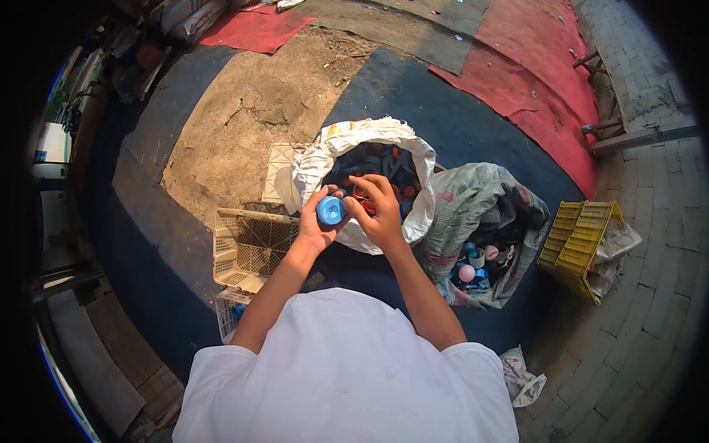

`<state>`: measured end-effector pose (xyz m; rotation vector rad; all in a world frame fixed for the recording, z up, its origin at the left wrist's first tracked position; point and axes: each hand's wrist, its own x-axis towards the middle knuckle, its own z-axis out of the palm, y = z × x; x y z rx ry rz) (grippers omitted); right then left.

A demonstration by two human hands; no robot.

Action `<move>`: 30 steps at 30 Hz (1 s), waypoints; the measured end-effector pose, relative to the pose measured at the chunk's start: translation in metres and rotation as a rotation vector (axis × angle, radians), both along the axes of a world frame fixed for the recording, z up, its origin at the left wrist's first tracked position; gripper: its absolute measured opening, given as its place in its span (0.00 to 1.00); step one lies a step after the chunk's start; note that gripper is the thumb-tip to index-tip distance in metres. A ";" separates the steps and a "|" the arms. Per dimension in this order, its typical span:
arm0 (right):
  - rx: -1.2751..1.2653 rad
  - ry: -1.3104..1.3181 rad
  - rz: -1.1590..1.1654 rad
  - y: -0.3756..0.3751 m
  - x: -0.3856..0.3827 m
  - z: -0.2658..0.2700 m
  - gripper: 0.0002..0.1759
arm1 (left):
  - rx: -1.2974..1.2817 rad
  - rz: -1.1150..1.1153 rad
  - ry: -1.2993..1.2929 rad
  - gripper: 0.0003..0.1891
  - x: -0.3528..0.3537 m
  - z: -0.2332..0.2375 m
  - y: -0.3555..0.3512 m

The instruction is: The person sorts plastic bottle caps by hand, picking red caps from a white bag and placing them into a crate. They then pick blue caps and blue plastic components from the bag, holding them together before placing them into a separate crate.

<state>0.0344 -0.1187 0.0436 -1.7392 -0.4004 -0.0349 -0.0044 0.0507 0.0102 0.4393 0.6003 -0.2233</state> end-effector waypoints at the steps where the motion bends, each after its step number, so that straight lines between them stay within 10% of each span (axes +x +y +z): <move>1: 0.103 0.114 -0.042 -0.002 0.010 -0.003 0.17 | -0.042 0.018 -0.039 0.12 -0.004 0.002 0.001; 7: -0.550 0.031 -0.231 -0.010 0.084 -0.103 0.21 | -0.083 0.021 -0.096 0.15 -0.013 0.017 0.008; 13: -0.914 0.517 -0.021 0.023 0.119 -0.091 0.35 | -0.086 0.030 -0.096 0.15 -0.018 0.016 0.012; 30: -0.912 0.401 -0.048 0.032 0.088 -0.097 0.34 | -0.077 -0.022 -0.105 0.17 -0.017 0.010 0.017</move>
